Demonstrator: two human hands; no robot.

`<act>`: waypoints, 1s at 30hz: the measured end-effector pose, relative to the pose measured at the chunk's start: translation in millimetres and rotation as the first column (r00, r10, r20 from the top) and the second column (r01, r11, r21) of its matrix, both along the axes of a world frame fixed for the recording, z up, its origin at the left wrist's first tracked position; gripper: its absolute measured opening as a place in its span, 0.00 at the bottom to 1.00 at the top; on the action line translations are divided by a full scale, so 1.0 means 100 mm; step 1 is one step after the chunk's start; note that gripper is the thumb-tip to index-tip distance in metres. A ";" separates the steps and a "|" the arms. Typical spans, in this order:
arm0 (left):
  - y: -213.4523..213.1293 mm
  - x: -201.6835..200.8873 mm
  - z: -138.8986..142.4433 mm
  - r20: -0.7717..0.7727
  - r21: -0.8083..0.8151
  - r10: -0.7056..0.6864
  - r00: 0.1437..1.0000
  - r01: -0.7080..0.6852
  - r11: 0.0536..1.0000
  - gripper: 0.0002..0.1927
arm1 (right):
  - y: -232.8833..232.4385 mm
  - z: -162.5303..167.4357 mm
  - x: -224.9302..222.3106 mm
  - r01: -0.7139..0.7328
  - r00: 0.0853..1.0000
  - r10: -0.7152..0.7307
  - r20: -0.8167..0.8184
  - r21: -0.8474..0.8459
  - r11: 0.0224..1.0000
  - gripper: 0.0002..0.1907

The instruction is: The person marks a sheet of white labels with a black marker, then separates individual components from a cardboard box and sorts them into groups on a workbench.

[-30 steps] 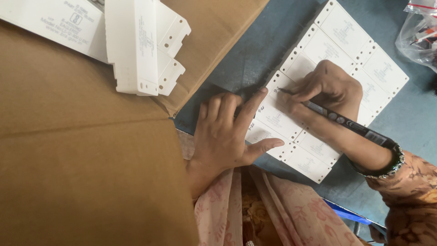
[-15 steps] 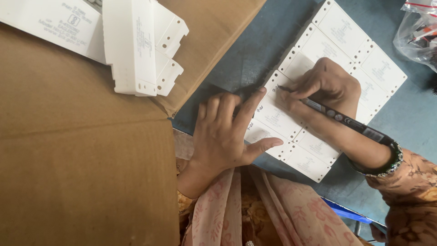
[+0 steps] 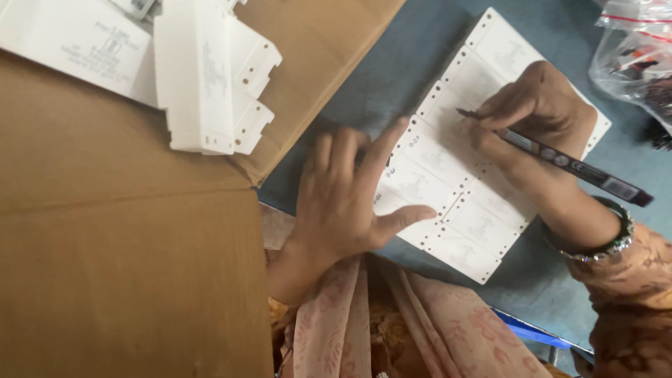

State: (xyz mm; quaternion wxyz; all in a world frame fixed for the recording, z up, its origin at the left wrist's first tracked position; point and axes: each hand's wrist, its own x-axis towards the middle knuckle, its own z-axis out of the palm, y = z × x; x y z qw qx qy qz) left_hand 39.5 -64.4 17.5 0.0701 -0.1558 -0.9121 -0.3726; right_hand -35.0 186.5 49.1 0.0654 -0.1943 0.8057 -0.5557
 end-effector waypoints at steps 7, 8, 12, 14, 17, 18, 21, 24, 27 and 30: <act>0.10 -0.32 0.03 0.000 -0.003 -0.060 0.998 0.060 0.998 0.46 | -0.05 -0.10 -0.02 -0.031 0.997 0.033 0.076 -0.034 0.999 0.09; 0.11 -0.33 0.03 0.002 0.007 -0.058 0.998 0.058 0.998 0.46 | -0.06 -0.11 -0.02 -0.021 0.998 0.021 0.056 0.002 1.000 0.10; 0.10 -0.32 0.03 0.014 0.037 -0.058 0.998 0.057 0.998 0.46 | -0.07 -0.10 -0.04 -0.009 1.000 0.007 0.014 0.089 0.996 0.10; 0.09 -0.32 0.02 0.018 0.048 -0.059 0.998 0.058 0.997 0.46 | -0.08 -0.08 -0.05 -0.015 1.000 0.014 0.012 0.089 0.996 0.10; 0.09 -0.33 0.01 0.023 0.067 -0.061 0.998 0.060 0.996 0.46 | -0.10 -0.07 -0.05 -0.014 0.999 0.012 0.030 0.063 0.998 0.10; 0.09 -0.33 0.01 0.017 0.071 -0.060 0.998 0.059 0.996 0.46 | -0.10 -0.08 -0.05 -0.012 0.999 0.010 0.041 0.052 0.999 0.10; 0.08 -0.33 0.02 0.010 0.073 -0.058 0.998 0.057 0.996 0.46 | -0.11 -0.09 -0.05 0.002 0.999 -0.004 0.049 0.050 0.999 0.09; 0.08 -0.33 0.01 0.013 0.069 -0.059 0.998 0.058 0.996 0.46 | -0.10 -0.09 -0.05 -0.004 0.999 0.001 0.047 0.063 0.998 0.09; 0.09 -0.33 0.01 0.003 0.060 -0.058 0.998 0.058 0.997 0.46 | -0.09 -0.09 -0.06 -0.019 1.000 0.017 0.020 0.080 0.997 0.09; 0.08 -0.34 0.00 0.004 0.056 -0.063 0.998 0.063 0.996 0.46 | -0.09 -0.09 -0.07 -0.021 0.999 0.019 0.040 0.063 0.998 0.09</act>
